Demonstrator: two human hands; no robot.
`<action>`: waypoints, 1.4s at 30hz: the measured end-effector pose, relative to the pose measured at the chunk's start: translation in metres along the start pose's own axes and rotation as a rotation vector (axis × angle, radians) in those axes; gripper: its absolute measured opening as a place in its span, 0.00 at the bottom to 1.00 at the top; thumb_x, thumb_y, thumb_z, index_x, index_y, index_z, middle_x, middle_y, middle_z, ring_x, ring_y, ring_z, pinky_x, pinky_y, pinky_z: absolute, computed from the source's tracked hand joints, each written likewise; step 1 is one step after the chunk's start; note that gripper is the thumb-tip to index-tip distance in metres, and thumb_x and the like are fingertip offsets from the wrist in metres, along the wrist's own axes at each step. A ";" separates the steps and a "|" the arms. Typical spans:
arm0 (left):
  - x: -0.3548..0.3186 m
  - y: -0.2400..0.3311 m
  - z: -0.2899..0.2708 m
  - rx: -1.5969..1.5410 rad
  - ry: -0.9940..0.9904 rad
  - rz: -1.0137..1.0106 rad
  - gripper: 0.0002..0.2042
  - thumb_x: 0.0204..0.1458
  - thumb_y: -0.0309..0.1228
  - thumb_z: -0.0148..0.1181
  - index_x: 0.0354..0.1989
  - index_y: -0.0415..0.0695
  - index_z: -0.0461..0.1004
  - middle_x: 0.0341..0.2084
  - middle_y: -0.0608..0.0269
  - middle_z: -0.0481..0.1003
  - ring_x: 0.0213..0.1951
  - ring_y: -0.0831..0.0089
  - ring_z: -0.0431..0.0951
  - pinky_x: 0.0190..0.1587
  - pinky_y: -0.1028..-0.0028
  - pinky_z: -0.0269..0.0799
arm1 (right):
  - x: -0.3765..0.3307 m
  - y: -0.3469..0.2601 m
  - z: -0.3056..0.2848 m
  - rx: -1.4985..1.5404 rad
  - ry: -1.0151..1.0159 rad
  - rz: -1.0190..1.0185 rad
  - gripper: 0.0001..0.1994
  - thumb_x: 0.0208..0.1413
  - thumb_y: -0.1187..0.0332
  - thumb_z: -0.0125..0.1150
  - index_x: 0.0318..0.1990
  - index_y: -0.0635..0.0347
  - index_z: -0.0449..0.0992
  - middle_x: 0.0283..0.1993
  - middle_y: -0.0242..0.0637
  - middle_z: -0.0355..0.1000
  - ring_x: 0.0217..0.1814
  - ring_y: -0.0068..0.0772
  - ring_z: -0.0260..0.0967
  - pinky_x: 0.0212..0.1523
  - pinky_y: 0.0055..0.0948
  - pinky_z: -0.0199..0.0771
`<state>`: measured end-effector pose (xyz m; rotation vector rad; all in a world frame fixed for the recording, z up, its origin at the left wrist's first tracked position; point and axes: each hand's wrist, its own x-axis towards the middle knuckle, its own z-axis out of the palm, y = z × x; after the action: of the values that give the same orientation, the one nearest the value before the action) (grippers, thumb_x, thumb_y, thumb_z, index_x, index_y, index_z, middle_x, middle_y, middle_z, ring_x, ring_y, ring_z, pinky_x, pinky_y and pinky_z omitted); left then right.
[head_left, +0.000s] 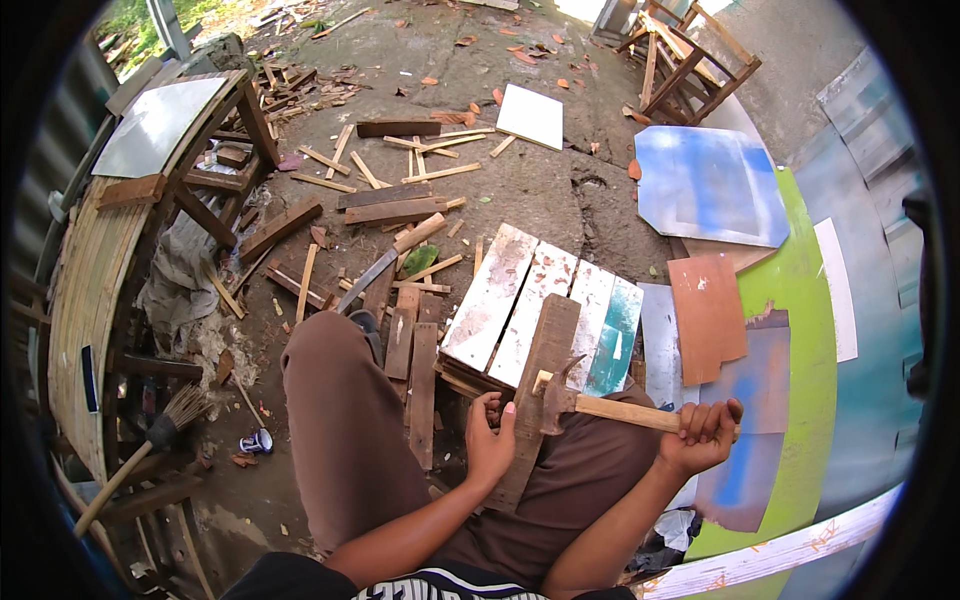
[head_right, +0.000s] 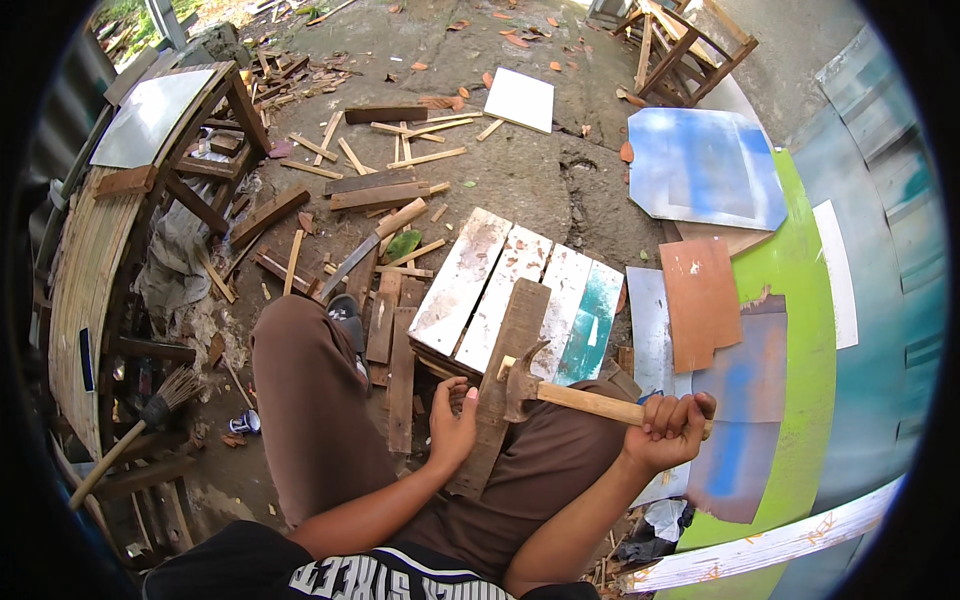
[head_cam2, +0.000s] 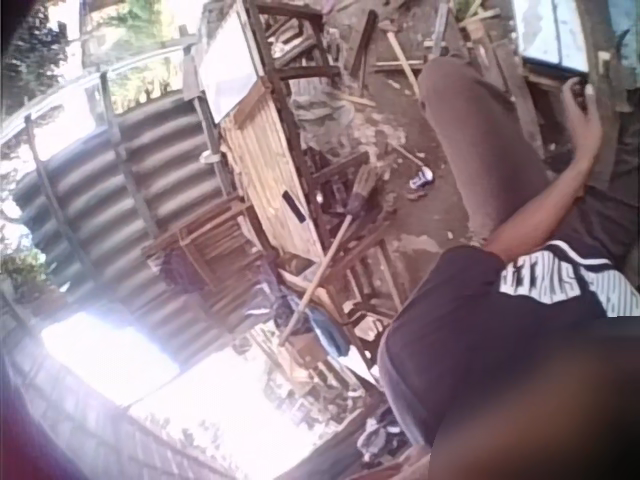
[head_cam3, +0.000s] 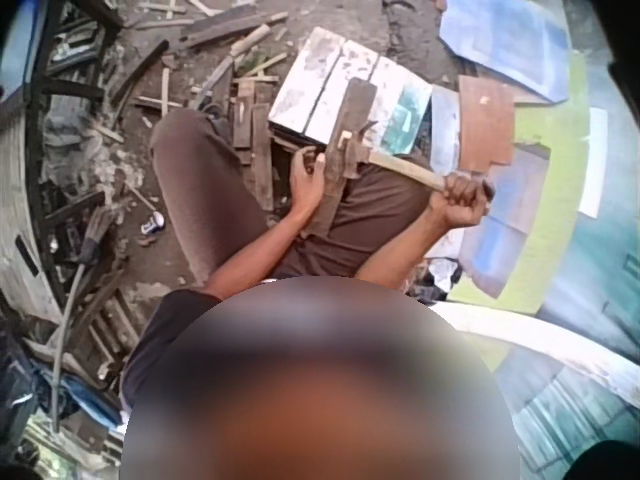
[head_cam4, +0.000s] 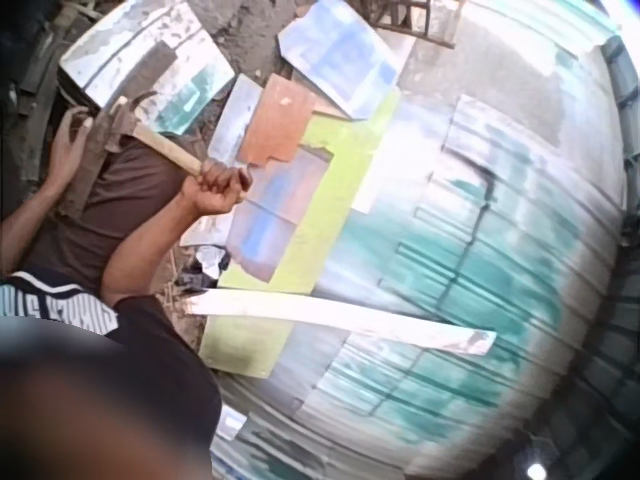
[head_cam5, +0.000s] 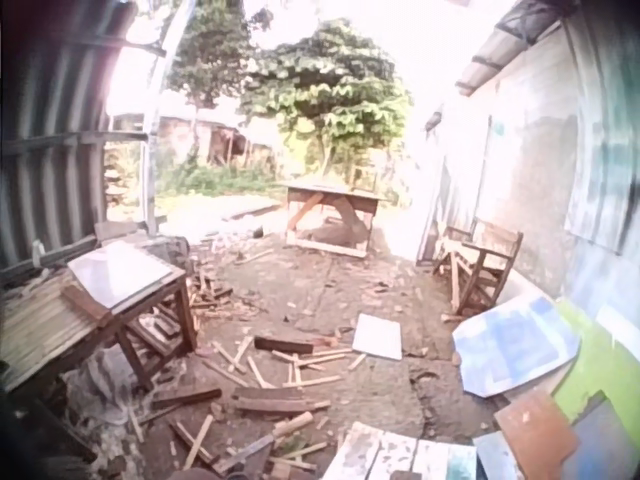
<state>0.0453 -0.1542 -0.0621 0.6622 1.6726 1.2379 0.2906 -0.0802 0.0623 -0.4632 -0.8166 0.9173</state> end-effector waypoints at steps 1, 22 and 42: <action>0.003 0.004 0.002 0.004 0.011 0.071 0.17 0.69 0.37 0.63 0.59 0.40 0.77 0.51 0.53 0.75 0.53 0.62 0.77 0.53 0.66 0.75 | 0.001 0.000 -0.005 0.048 0.005 0.002 0.11 0.73 0.73 0.48 0.51 0.64 0.78 0.17 0.23 0.47 0.12 0.17 0.39 0.14 0.22 0.48; 0.031 0.015 -0.004 -0.480 -0.235 -0.048 0.11 0.66 0.33 0.70 0.40 0.36 0.86 0.36 0.65 0.85 0.38 0.81 0.80 0.45 0.79 0.74 | -0.001 0.013 -0.007 0.280 -0.158 0.315 0.13 0.72 0.73 0.46 0.53 0.65 0.77 0.17 0.25 0.51 0.11 0.18 0.43 0.14 0.25 0.54; 0.054 -0.036 -0.030 0.284 0.181 0.303 0.08 0.62 0.30 0.68 0.46 0.41 0.84 0.49 0.52 0.77 0.55 0.53 0.74 0.60 0.58 0.69 | -0.001 0.014 0.000 0.188 -0.055 0.333 0.11 0.69 0.74 0.47 0.50 0.64 0.77 0.15 0.22 0.49 0.11 0.16 0.42 0.13 0.25 0.52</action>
<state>-0.0010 -0.1351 -0.1123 1.0324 1.9739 1.3112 0.2834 -0.0731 0.0526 -0.4173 -0.7057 1.3073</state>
